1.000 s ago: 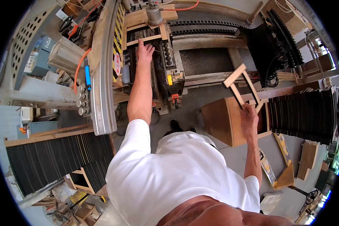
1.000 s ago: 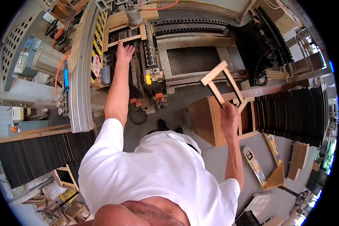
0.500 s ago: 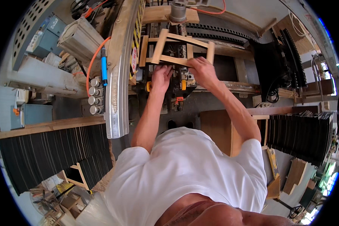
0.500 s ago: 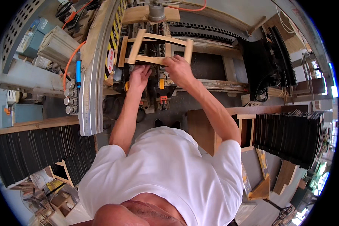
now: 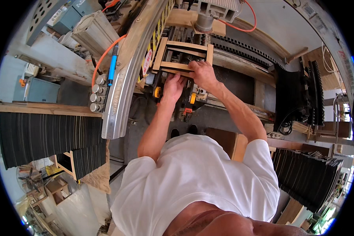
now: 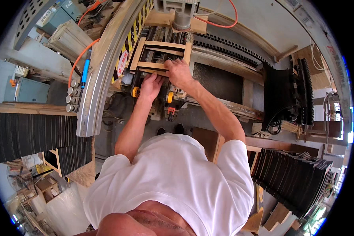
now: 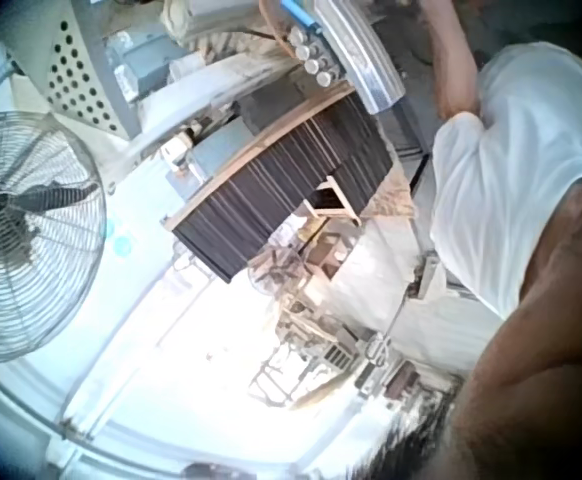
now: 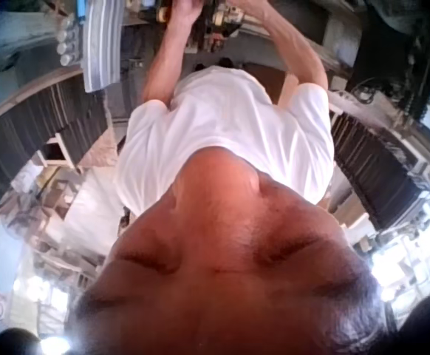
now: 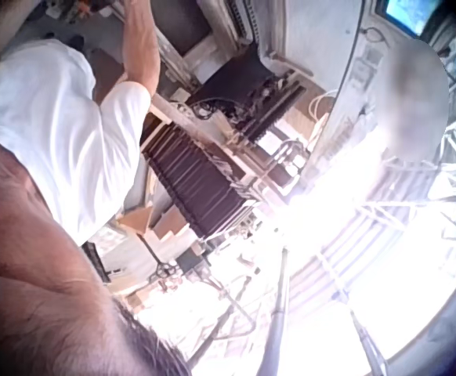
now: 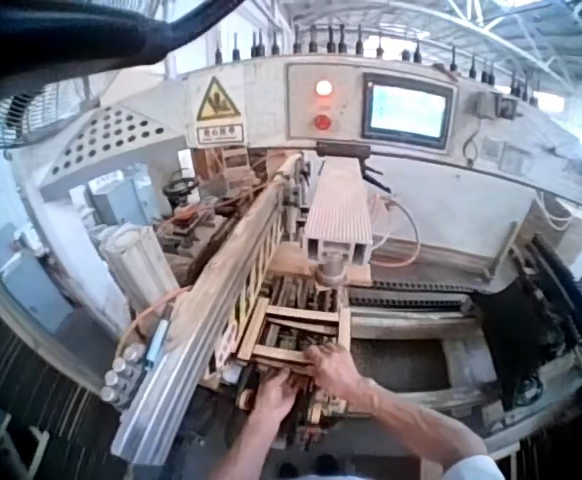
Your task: The person repeatedly places small wooden frames onto a machine's conveyor belt and pushes them through a processing station. The person then retrieves the frames and repeats the cycle continuously.
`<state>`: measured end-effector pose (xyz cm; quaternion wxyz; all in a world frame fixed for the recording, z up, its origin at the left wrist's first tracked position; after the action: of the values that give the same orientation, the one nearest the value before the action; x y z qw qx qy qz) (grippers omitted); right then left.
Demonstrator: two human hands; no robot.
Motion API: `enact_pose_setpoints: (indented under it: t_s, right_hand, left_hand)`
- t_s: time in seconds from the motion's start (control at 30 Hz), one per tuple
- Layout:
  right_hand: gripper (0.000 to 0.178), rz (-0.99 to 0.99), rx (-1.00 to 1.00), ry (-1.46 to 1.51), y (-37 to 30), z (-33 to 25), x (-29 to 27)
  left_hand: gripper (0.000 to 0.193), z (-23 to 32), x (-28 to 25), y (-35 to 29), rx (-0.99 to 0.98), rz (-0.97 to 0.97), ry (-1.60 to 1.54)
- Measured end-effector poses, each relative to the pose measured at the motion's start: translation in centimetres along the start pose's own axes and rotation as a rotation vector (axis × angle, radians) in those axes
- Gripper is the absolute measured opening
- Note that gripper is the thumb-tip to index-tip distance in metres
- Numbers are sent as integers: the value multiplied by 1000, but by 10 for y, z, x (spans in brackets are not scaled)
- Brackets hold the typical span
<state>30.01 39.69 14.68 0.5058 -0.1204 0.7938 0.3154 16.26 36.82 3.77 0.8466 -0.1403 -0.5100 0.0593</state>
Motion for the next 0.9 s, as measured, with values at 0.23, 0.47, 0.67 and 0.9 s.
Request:
enact_pose_setpoints:
  t_s: [0.23,0.47,0.67,0.9]
  right_hand:
    - [25,31,19,53,47,51,17]
    - [27,28,53,25,85,83,46]
    - [27,62,-7,59,87,84,46]
    - [26,-26,-22,-57,94,85,46]
  left_hand:
    - [41,-4,-8,-59,26,124,70]
    - [36,-11,-15,-154,110,183,90]
    - [36,-16,-14,-189,107,186,96]
    - [36,-5,-16,-199,86,195,169]
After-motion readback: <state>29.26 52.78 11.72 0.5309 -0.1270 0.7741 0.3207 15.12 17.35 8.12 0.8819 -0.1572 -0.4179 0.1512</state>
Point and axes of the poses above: each hand's wrist, its own y-axis towards the middle knuckle, its own x-axis out of the palm, z = x × y, the point moved 4 cm from there along y, towards the middle knuckle, and after that the axes turned 2 degrees about -y, right-handed, at the moved point
